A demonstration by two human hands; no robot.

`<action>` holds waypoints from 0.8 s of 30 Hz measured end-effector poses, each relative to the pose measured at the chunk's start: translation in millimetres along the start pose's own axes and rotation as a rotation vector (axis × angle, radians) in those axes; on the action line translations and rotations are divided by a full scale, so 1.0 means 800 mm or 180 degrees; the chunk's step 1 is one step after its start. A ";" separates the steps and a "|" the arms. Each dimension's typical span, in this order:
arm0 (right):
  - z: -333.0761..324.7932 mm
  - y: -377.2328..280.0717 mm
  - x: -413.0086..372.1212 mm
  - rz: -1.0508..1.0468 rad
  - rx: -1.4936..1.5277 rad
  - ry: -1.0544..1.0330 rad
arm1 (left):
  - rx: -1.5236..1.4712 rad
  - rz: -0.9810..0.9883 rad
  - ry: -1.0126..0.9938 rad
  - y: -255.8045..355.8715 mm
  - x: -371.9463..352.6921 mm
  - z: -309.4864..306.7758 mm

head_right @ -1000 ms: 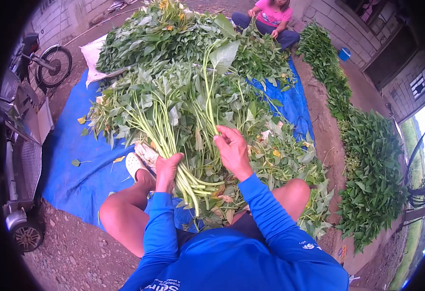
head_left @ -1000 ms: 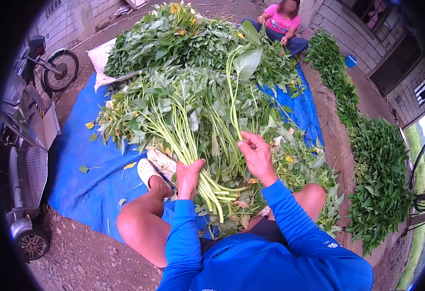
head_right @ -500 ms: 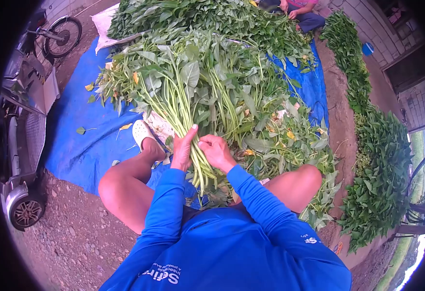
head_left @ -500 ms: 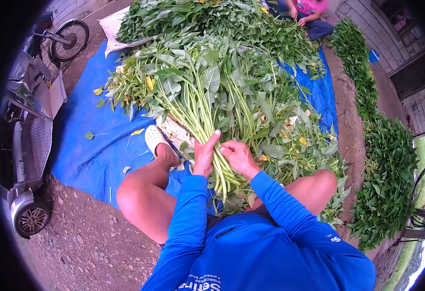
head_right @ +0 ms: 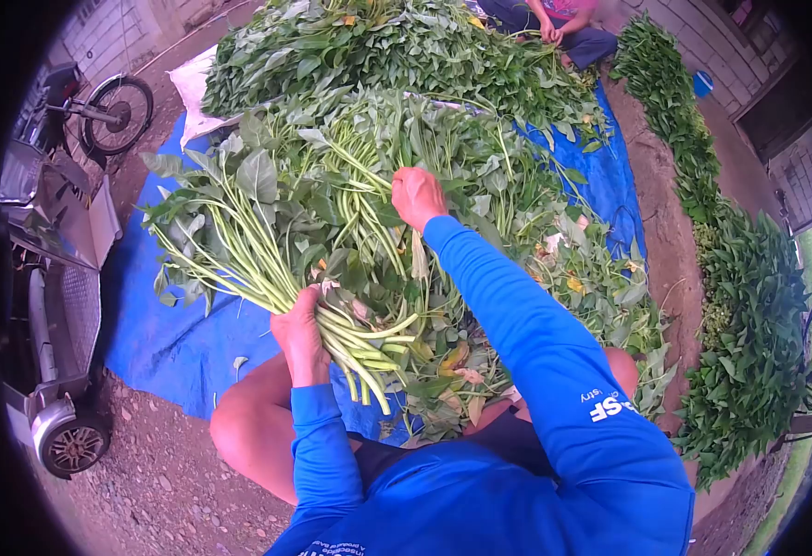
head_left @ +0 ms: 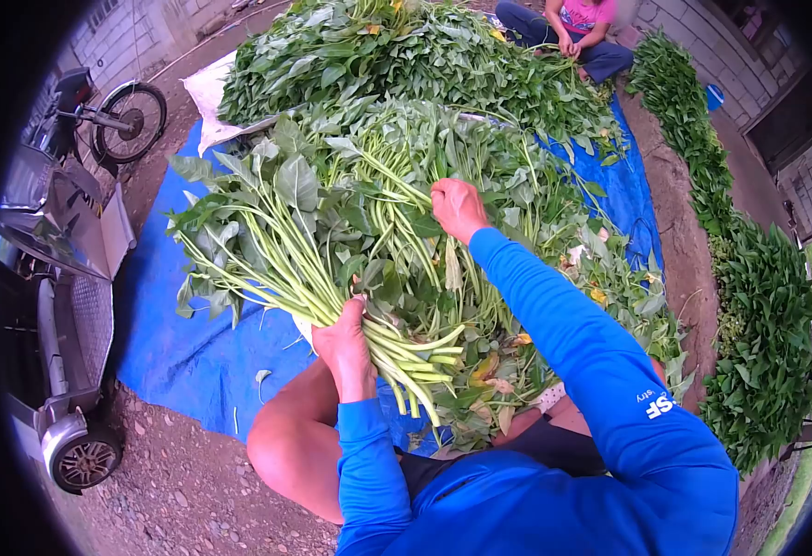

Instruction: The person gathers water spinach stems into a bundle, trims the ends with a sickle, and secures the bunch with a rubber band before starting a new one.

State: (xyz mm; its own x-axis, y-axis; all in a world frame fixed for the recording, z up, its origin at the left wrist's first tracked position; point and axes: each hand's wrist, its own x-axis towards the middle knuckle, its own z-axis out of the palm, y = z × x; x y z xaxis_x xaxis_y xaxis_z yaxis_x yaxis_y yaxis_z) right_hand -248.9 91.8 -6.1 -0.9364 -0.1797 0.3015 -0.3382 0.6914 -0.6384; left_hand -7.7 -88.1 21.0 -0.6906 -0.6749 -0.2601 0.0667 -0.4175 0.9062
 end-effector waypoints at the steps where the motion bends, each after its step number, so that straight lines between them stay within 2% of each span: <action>1: 0.011 0.003 0.016 0.0034 -0.0066 -0.0129 | -0.0022 -0.0129 0.0037 0.003 0.000 0.001; 4: 0.047 -0.003 0.056 0.0064 -0.0096 -0.0423 | -0.0178 -0.0434 0.0139 0.005 0.001 0.006; 7: 0.082 -0.015 0.090 0.0163 -0.0196 -0.0586 | -0.0225 -0.0417 0.0304 0.000 0.003 0.015; 11: 0.120 -0.019 0.123 0.0468 -0.0621 -0.0899 | -0.0208 -0.0405 0.0180 0.013 -0.009 0.028; 14: 0.126 -0.025 0.133 0.0668 -0.0673 -0.0996 | -0.0171 -0.0373 0.0279 0.020 -0.012 0.032; 18: 0.116 -0.003 0.161 0.0331 0.0016 -0.1022 | -0.0168 -0.0365 0.0217 0.013 -0.006 0.023; 21: 0.087 -0.014 0.156 0.0533 -0.0114 -0.1175 | -0.0219 -0.0391 0.0111 0.002 -0.001 0.013; 22: 0.075 -0.032 0.144 0.0430 -0.0703 -0.1592 | -0.0220 -0.0479 0.0112 0.014 -0.007 0.019; 24: 0.096 -0.020 0.107 0.0417 -0.0869 -0.1492 | -0.0258 -0.0548 0.0090 0.019 -0.015 0.018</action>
State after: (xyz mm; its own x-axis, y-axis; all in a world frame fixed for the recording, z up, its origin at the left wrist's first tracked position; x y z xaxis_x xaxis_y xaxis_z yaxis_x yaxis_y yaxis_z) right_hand -330.9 11.6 -24.6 -0.9316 -0.3288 -0.1551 -0.2379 0.8739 -0.4240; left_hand -8.6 -77.4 42.9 -0.6763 -0.6056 -0.4194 0.0079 -0.5752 0.8179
